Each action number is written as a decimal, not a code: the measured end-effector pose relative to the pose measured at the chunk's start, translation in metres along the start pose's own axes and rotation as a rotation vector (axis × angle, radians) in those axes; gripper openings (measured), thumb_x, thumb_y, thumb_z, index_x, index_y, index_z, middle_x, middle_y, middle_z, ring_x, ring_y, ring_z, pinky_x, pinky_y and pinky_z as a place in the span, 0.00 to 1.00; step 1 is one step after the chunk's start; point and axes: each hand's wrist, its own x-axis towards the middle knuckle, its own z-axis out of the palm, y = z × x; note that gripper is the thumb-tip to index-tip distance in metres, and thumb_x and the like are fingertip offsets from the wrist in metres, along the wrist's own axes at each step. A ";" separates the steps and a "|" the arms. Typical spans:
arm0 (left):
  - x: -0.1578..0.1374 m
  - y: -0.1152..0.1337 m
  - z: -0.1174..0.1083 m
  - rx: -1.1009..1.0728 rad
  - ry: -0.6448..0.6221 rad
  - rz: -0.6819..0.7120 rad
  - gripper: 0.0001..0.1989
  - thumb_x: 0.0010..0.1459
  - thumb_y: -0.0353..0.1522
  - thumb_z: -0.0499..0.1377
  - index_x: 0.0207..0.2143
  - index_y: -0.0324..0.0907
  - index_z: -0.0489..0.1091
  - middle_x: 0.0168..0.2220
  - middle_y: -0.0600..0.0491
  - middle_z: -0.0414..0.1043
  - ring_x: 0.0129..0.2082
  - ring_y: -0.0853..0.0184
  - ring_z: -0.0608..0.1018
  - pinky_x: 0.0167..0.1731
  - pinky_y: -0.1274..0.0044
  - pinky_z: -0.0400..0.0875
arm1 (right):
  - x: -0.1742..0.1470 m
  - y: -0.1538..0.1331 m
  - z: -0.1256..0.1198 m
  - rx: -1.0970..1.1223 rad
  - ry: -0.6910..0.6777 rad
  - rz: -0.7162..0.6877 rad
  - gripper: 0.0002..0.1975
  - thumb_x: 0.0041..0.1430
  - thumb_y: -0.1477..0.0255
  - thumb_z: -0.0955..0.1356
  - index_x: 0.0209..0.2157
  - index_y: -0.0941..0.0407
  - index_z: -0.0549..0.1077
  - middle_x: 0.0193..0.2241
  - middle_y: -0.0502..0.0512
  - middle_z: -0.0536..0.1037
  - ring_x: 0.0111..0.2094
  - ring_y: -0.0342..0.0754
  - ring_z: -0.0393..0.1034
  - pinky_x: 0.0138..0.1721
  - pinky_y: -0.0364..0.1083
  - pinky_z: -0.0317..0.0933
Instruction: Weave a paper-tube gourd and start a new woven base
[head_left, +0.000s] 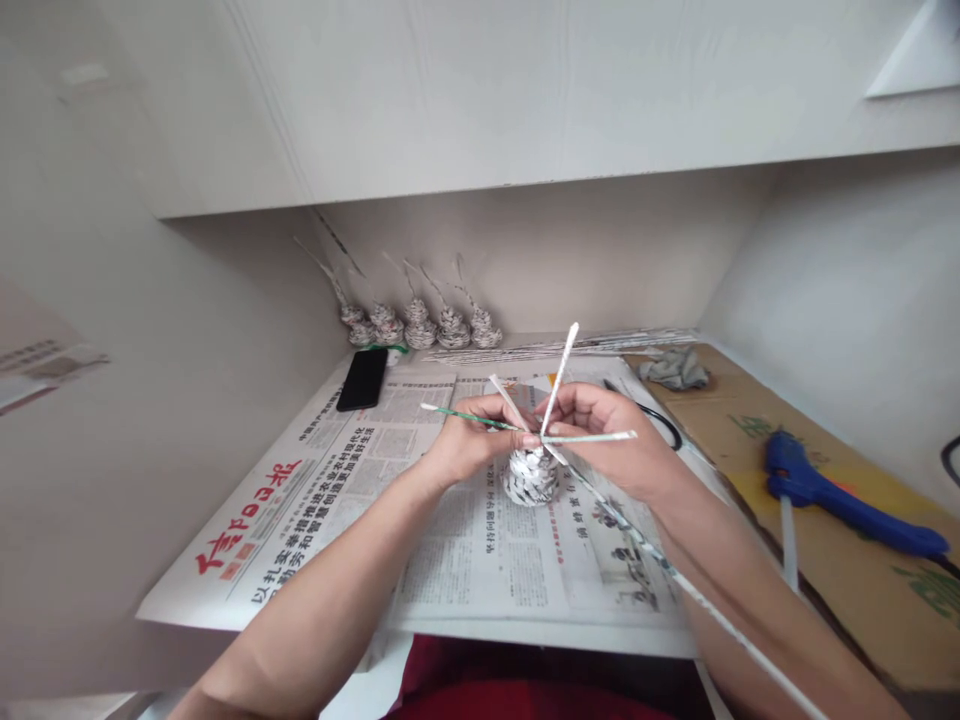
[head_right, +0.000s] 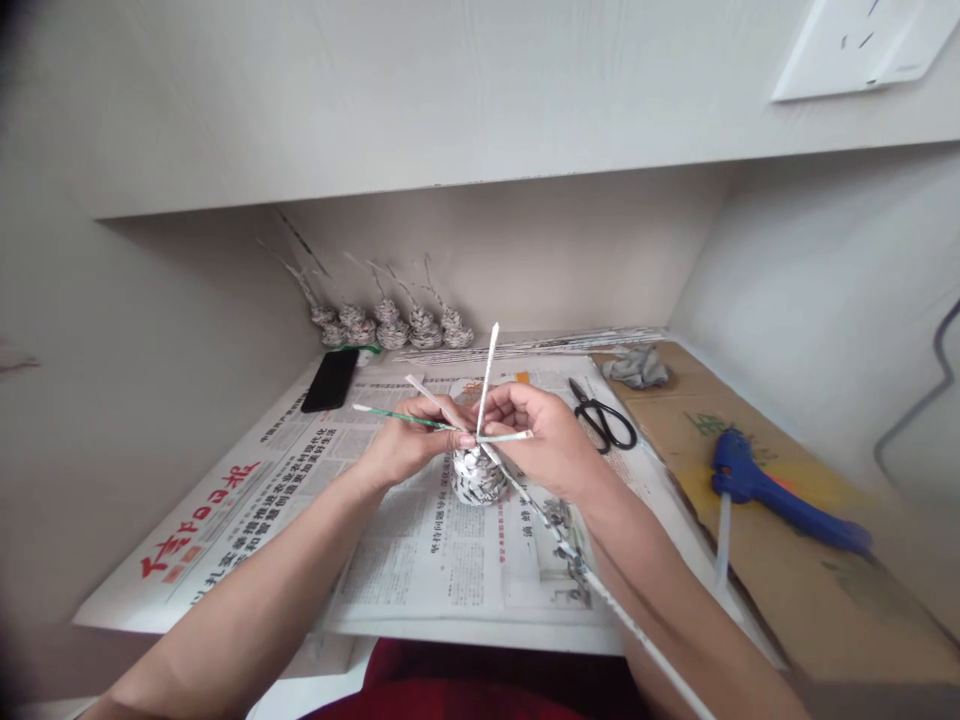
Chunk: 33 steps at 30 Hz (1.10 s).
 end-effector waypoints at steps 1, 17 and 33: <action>0.001 -0.001 0.000 -0.015 0.013 -0.004 0.14 0.42 0.35 0.71 0.24 0.36 0.72 0.29 0.50 0.78 0.31 0.67 0.76 0.37 0.73 0.69 | 0.000 -0.002 -0.001 -0.034 -0.012 -0.009 0.10 0.51 0.70 0.72 0.36 0.57 0.73 0.34 0.53 0.77 0.35 0.46 0.73 0.38 0.46 0.67; 0.005 -0.009 -0.004 -0.130 0.002 0.050 0.11 0.44 0.32 0.70 0.25 0.37 0.71 0.31 0.51 0.78 0.33 0.66 0.78 0.38 0.73 0.70 | -0.003 -0.001 -0.005 -0.325 0.002 0.018 0.07 0.54 0.69 0.69 0.37 0.54 0.72 0.31 0.50 0.77 0.30 0.44 0.71 0.31 0.44 0.63; 0.006 -0.013 -0.010 -0.023 0.011 0.130 0.08 0.48 0.30 0.68 0.26 0.37 0.71 0.33 0.51 0.77 0.34 0.67 0.77 0.37 0.75 0.70 | -0.004 -0.001 0.002 -0.247 0.035 -0.009 0.11 0.49 0.64 0.73 0.31 0.55 0.74 0.28 0.51 0.78 0.29 0.45 0.72 0.29 0.43 0.64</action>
